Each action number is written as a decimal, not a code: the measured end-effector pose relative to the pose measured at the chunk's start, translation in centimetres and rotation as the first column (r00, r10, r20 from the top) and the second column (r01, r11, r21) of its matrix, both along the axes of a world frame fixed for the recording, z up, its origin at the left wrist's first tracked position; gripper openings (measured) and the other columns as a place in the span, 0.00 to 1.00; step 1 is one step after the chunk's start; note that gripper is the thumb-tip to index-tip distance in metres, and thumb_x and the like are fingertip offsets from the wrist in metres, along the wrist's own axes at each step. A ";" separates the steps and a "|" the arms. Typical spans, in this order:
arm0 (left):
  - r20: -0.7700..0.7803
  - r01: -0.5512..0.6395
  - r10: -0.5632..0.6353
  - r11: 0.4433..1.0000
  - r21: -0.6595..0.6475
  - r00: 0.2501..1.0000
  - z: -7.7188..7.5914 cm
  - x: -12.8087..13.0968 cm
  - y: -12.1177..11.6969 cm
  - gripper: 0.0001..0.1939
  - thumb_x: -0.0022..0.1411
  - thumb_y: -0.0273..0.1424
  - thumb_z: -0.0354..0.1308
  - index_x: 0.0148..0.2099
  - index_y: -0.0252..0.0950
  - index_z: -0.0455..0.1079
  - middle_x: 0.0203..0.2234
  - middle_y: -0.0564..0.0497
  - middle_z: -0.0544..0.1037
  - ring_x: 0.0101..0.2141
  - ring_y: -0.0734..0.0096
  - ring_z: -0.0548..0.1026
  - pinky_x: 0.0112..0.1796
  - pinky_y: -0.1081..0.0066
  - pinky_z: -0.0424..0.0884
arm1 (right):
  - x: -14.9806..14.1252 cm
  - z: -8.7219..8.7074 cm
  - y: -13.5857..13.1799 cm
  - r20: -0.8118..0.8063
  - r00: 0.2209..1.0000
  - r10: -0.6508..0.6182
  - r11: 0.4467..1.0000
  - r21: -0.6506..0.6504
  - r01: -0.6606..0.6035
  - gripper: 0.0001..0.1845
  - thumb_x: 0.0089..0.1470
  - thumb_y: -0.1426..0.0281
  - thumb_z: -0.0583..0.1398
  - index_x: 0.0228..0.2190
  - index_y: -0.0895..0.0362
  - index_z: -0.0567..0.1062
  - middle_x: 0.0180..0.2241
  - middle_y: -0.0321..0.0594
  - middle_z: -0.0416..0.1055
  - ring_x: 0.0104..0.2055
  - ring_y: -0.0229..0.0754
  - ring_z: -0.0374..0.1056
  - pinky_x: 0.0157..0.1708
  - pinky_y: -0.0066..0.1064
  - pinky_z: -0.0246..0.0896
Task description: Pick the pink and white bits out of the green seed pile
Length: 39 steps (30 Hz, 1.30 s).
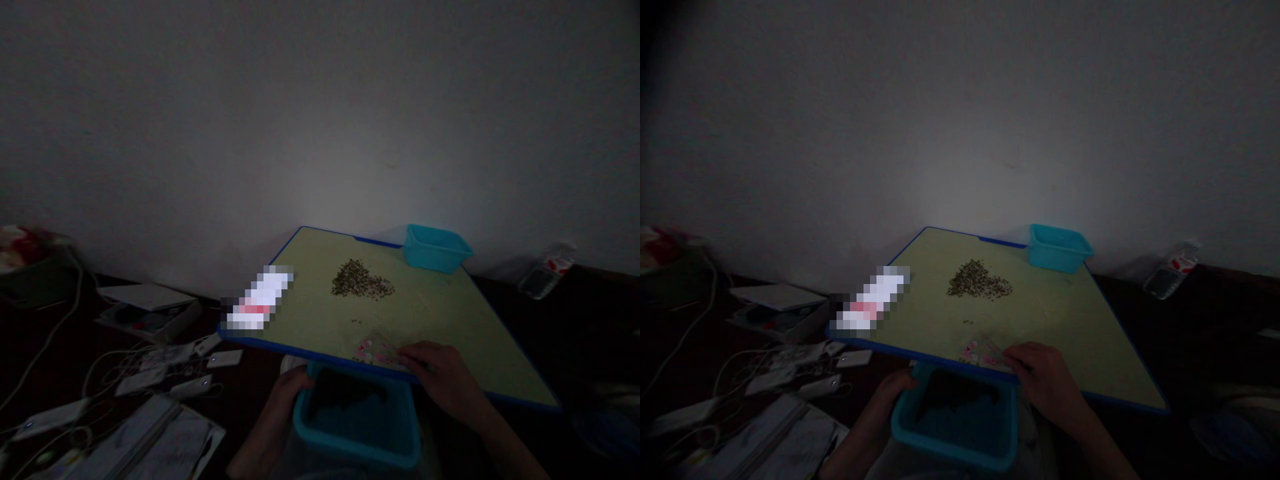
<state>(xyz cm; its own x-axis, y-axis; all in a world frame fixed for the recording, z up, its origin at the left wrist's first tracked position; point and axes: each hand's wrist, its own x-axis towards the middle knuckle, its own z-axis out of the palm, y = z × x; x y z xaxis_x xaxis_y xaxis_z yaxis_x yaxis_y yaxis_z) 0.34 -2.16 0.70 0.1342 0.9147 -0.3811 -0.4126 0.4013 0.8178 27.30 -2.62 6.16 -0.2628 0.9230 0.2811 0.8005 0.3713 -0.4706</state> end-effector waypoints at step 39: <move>0.013 0.048 -0.047 0.999 -0.017 0.999 -1.4 -0.2 0.7 0.04 0.47 0.26 0.51 0.24 0.34 0.67 0.13 0.57 0.67 0.16 0.75 0.64 0.21 0.73 0.58 | -0.3 0.0 5.5 -0.005 0.998 -0.064 0.996 0.059 0.065 0.13 0.53 0.68 0.53 0.35 0.52 0.77 0.34 0.36 0.75 0.34 0.41 0.70 0.34 0.30 0.62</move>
